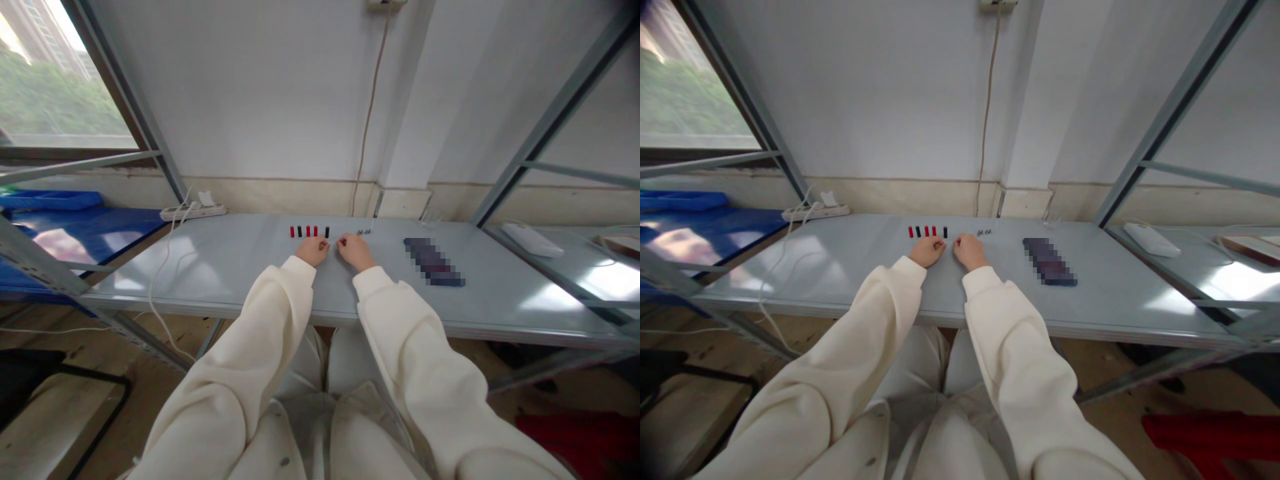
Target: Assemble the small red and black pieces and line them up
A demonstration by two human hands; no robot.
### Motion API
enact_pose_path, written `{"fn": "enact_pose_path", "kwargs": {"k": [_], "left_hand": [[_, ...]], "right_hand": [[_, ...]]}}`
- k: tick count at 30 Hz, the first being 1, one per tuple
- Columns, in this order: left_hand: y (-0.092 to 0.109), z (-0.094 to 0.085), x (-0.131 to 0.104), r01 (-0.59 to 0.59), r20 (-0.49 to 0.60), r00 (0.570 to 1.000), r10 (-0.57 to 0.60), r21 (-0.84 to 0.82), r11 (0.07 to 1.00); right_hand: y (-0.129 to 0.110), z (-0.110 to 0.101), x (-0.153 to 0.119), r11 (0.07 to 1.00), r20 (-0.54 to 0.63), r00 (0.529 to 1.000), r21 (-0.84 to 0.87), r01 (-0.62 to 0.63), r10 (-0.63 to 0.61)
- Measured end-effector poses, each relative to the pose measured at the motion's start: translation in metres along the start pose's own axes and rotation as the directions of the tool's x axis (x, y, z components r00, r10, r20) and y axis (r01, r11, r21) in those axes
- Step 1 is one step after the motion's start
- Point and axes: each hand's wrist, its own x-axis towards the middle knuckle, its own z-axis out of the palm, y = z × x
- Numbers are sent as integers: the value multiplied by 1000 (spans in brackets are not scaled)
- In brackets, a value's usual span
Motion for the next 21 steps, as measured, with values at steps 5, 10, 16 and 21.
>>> {"fn": "enact_pose_path", "kwargs": {"k": [5, 10, 16, 21], "left_hand": [[2, -1, -1, -12, -7, 1000, 12, -2, 1000], [4, -2, -2, -18, 2, 1000, 18, 2, 1000], [3, -2, -1, -30, -3, 1000, 30, 10, 999], [8, -1, -2, 21, 1, 1000, -21, 74, 997]], "right_hand": [[1, 2, 0, 1000, -16, 1000, -2, 14, -14], [1, 1, 0, 1000, -1, 1000, 8, 3, -3], [0, 0, -1, 1000, -3, 1000, 11, -4, 4], [0, -1, 0, 1000, -3, 1000, 15, -9, 9]]}}
